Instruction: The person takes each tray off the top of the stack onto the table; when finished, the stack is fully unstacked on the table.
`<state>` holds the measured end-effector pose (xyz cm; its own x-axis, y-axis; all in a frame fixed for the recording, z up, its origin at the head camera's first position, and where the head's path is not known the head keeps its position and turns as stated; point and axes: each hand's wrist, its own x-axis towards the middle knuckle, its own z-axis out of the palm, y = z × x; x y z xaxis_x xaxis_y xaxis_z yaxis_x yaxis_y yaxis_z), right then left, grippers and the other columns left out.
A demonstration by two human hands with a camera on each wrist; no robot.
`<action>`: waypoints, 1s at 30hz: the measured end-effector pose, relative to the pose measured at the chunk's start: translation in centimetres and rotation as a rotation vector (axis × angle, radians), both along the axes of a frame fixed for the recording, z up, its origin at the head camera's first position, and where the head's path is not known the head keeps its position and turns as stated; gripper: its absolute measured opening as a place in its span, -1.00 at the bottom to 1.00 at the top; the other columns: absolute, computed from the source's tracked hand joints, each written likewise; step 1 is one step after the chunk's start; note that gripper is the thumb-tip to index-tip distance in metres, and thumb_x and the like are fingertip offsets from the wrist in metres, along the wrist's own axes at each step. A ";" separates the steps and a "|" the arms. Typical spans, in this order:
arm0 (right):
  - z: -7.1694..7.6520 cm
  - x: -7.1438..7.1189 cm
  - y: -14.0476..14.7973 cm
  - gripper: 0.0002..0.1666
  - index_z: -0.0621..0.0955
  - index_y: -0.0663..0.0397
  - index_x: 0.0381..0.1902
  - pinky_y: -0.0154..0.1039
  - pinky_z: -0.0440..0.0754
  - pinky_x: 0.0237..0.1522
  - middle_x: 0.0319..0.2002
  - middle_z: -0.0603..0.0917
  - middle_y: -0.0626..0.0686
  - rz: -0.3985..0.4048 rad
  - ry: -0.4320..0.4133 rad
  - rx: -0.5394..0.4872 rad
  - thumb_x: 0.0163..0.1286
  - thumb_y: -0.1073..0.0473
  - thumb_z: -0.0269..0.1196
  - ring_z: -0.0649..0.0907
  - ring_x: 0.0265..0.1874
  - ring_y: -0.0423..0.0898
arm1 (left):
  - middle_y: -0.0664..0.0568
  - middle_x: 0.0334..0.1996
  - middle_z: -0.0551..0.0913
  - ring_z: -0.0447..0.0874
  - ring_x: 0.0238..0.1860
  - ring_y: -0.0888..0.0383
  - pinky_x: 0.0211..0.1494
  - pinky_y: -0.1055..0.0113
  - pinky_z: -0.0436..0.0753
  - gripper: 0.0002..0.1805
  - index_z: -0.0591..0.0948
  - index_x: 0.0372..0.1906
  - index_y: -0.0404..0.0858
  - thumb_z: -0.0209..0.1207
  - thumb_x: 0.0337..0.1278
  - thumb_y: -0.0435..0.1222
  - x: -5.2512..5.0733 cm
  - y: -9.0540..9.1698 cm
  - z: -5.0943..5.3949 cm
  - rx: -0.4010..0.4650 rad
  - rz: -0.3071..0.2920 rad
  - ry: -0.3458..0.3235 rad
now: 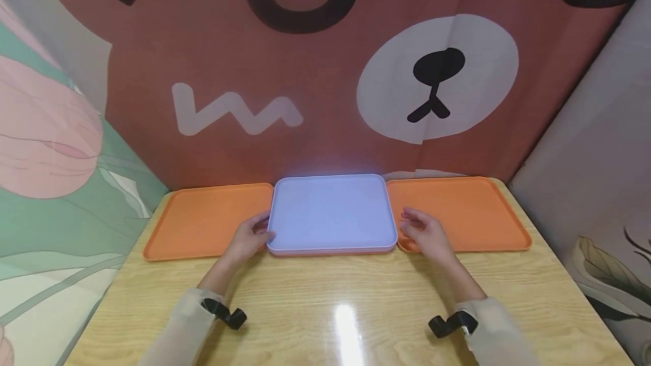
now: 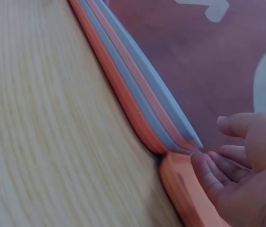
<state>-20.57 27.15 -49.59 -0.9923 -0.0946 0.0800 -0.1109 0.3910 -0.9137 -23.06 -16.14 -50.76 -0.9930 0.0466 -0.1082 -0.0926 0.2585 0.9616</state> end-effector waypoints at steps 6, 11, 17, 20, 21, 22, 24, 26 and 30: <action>-1.1 -0.7 -1.8 -0.35 0.43 0.46 0.37 -0.55 0.56 -0.13 0.17 0.61 0.40 -0.035 -0.016 0.064 0.45 0.20 0.32 0.64 0.04 -0.13 | -0.39 0.22 0.52 0.60 0.16 -0.19 0.06 0.29 0.67 -0.34 0.37 0.43 -0.49 0.21 0.20 -0.62 0.0 0.0 -0.1 0.015 -0.001 0.014; -1.8 -0.9 -2.5 -0.34 0.42 0.46 0.38 -0.54 0.55 -0.14 0.12 0.61 0.41 -0.064 -0.032 0.070 0.41 0.29 0.33 0.63 0.07 0.15 | -0.40 0.19 0.53 0.62 0.10 -0.15 -0.04 0.37 0.67 -0.35 0.38 0.42 -0.50 0.20 0.20 -0.64 -0.1 0.0 0.0 0.018 0.004 0.017; -2.1 -0.9 -2.7 -0.39 0.41 0.44 0.40 -0.57 0.52 -0.10 0.18 0.58 0.42 -0.073 -0.057 0.074 0.45 0.34 0.26 0.57 0.17 0.27 | -0.43 0.14 0.57 0.65 0.05 -0.17 -0.02 0.33 0.69 -0.37 0.43 0.36 -0.54 0.18 0.12 -0.66 -0.2 0.0 0.2 0.007 0.011 0.045; -2.0 -0.9 -2.6 -0.37 0.40 0.43 0.40 -0.55 0.54 -0.11 0.19 0.58 0.42 -0.066 -0.062 0.070 0.44 0.33 0.26 0.57 0.18 0.28 | -0.46 0.10 0.60 0.67 0.05 -0.21 0.02 0.28 0.70 -0.39 0.44 0.33 -0.58 0.17 0.09 -0.66 -0.2 0.0 0.3 0.008 0.016 0.055; -2.1 -0.9 -2.6 -0.36 0.40 0.43 0.41 -0.54 0.54 -0.11 0.19 0.58 0.42 -0.064 -0.063 0.071 0.44 0.32 0.27 0.57 0.18 0.28 | -0.47 0.10 0.60 0.66 0.07 -0.22 0.04 0.26 0.70 -0.39 0.44 0.33 -0.59 0.17 0.09 -0.66 -0.2 -0.1 0.4 0.012 0.019 0.056; -2.1 -0.9 -2.6 -0.36 0.40 0.43 0.41 -0.53 0.55 -0.12 0.18 0.58 0.42 -0.063 -0.065 0.068 0.44 0.31 0.28 0.57 0.17 0.28 | -0.48 0.09 0.61 0.66 0.08 -0.23 0.05 0.25 0.70 -0.39 0.44 0.33 -0.59 0.16 0.09 -0.66 -0.2 -0.1 0.4 0.014 0.019 0.059; -2.1 -0.9 -2.5 -0.34 0.39 0.43 0.41 -0.51 0.57 -0.13 0.17 0.59 0.42 -0.060 -0.070 0.064 0.44 0.28 0.30 0.58 0.16 0.25 | -0.49 0.09 0.61 0.64 0.10 -0.24 0.05 0.23 0.70 -0.40 0.43 0.32 -0.60 0.14 0.10 -0.65 -0.2 -0.2 0.5 0.010 0.022 0.068; -2.1 -0.9 -2.5 -0.35 0.39 0.42 0.42 -0.49 0.60 -0.14 0.17 0.59 0.41 -0.058 -0.081 0.050 0.47 0.25 0.28 0.59 0.14 0.18 | -0.48 0.13 0.59 0.63 0.14 -0.24 0.06 0.22 0.69 -0.41 0.43 0.33 -0.60 0.13 0.12 -0.65 -0.2 -0.3 0.7 -0.002 0.029 0.079; -2.2 -0.9 -2.3 -0.41 0.38 0.39 0.43 -0.47 0.60 -0.13 0.20 0.57 0.40 -0.055 -0.095 0.021 0.55 0.25 0.19 0.57 0.09 0.01 | -0.46 0.20 0.55 0.62 0.15 -0.26 0.05 0.23 0.70 -0.42 0.42 0.33 -0.61 0.11 0.14 -0.67 -0.3 -0.4 1.3 -0.013 0.039 0.093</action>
